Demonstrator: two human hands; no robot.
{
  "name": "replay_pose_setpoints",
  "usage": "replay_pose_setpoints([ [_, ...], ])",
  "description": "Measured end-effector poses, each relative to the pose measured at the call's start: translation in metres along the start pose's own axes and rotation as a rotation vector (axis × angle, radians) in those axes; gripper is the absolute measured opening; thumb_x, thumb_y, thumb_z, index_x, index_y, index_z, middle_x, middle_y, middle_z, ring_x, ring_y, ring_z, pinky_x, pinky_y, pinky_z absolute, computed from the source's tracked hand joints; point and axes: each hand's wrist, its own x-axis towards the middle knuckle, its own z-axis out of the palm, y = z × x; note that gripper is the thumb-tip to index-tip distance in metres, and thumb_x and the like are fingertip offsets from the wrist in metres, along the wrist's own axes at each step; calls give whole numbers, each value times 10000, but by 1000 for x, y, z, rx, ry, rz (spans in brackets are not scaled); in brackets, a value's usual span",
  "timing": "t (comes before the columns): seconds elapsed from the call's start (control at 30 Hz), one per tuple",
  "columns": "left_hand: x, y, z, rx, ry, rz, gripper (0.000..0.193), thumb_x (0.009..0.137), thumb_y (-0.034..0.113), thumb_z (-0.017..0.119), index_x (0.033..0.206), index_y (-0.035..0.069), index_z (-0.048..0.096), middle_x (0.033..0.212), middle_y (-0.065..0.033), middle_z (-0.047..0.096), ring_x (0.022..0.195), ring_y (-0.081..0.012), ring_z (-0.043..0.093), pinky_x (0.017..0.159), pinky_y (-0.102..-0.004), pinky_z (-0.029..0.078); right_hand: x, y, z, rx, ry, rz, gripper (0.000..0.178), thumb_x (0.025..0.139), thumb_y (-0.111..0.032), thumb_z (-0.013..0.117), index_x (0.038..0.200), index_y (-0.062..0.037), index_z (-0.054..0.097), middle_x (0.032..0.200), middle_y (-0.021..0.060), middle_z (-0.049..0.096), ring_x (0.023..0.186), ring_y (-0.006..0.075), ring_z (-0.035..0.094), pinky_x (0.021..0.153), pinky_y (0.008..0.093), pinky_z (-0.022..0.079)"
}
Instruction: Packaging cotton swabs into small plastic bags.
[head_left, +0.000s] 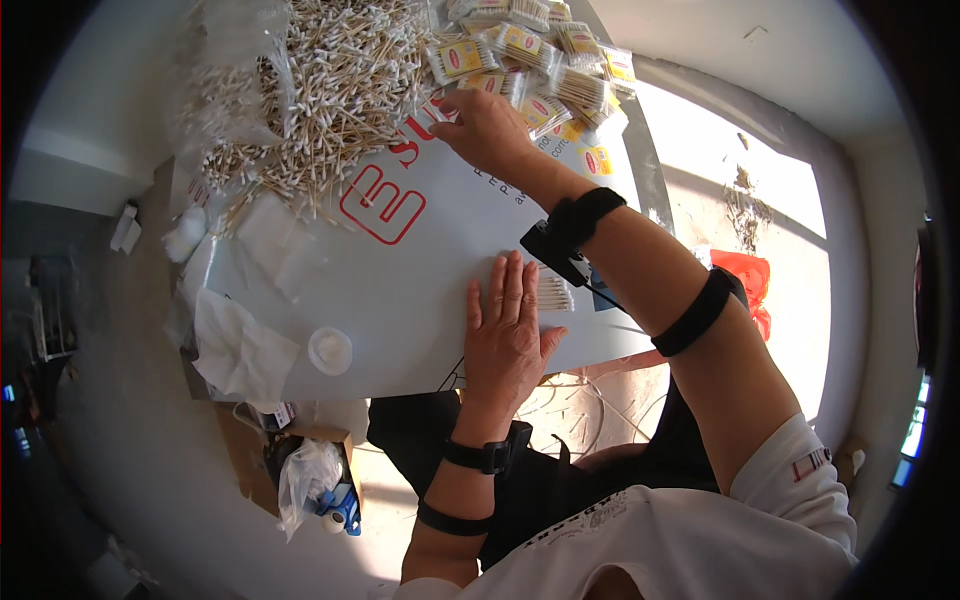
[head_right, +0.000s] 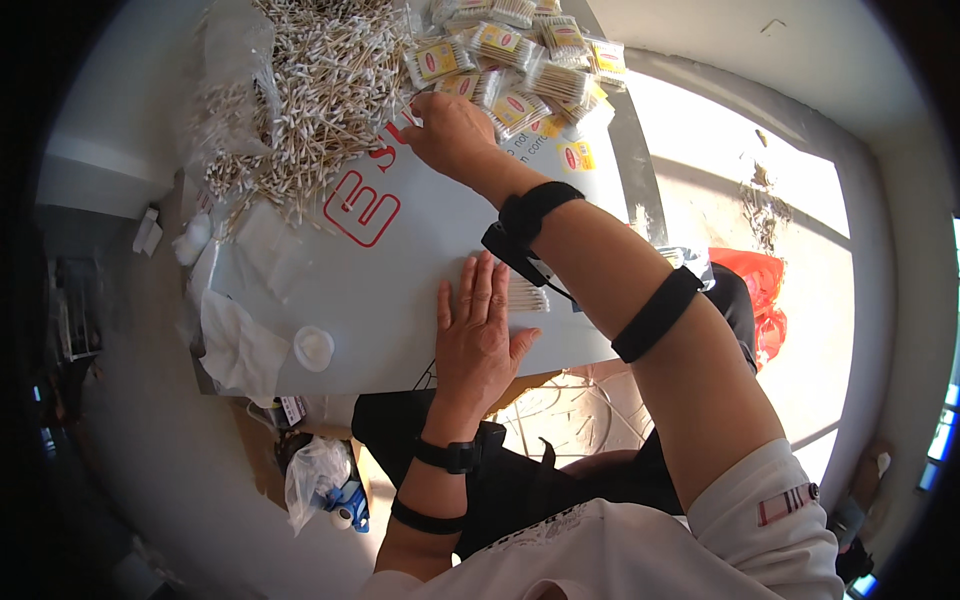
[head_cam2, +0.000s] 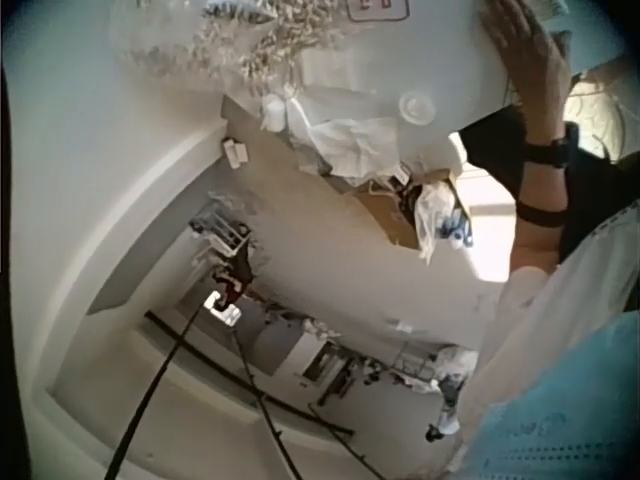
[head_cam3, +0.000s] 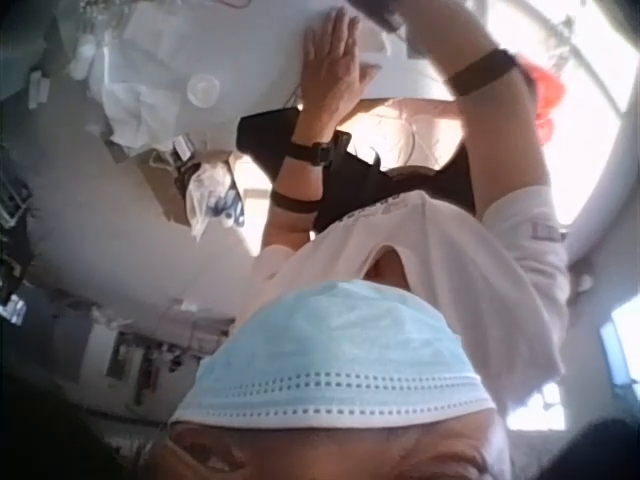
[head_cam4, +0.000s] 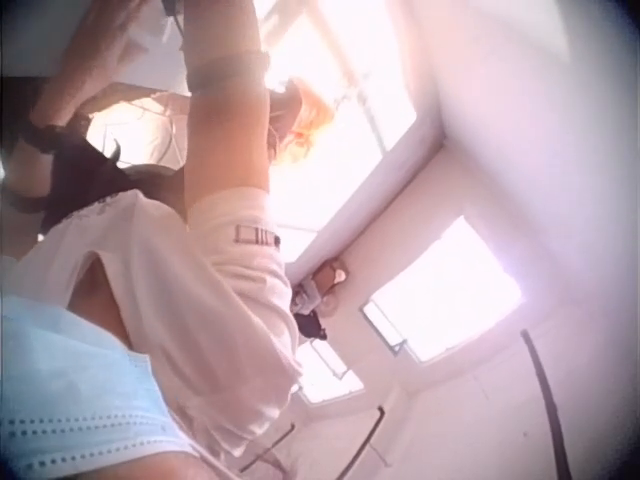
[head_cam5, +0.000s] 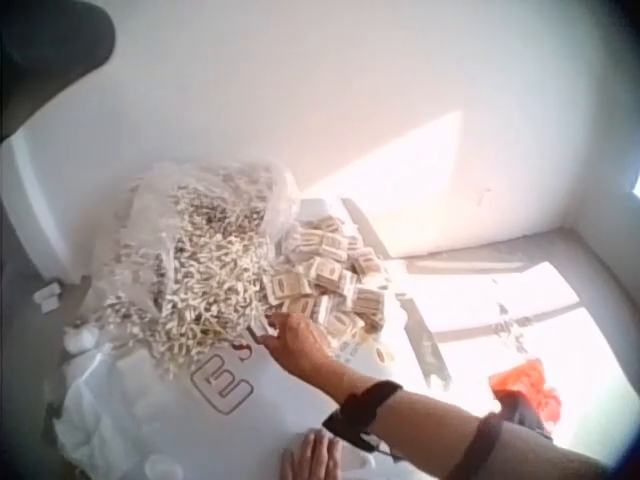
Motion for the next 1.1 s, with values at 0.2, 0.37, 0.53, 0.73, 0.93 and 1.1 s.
replay_pose_setpoints([
  [0.2,-4,-6,1,-34,4,-30,913,834,436,702,1521,42,248,1600,-138,215,1485,-271,197,1200,-487,126,39,-30,28,-202,-79,248,351,768,-327,698,909,-7,721,963,191,706,897,353,689,764,446,554],
  [0.37,2,-1,1,-59,19,2,891,833,420,707,1510,32,278,1586,-156,246,1481,-273,214,1197,-486,131,66,-7,38,-153,-46,348,318,737,-273,689,898,0,718,953,195,706,862,359,691,733,439,559],
  [0.53,-5,-8,1,-70,32,-19,893,822,412,718,1504,27,289,1583,-159,252,1479,-276,220,1196,-489,133,41,-9,9,-20,-552,153,162,628,-104,781,727,-5,699,561,36,553,502,146,524,465,292,412],
  [0.73,-1,-3,4,-90,41,3,906,821,415,716,1512,37,269,1594,-153,225,1480,-275,213,1195,-495,139,8,18,-25,-17,-857,56,136,665,-99,765,729,-1,697,592,36,604,546,155,569,495,315,445],
  [0.93,-3,-7,4,-60,56,-2,931,821,419,712,1525,49,228,1594,-133,228,1481,-265,210,1192,-494,150,-21,1,-51,-430,-978,-159,189,676,-139,798,766,-5,699,666,93,658,632,198,641,573,346,496],
  [1.1,0,-3,5,-26,75,7,936,791,430,738,1509,39,282,1589,-145,246,1479,-263,220,1198,-476,135,-31,22,-52,-241,-727,-154,222,711,-182,796,744,2,676,642,94,636,626,195,635,573,340,493],
])
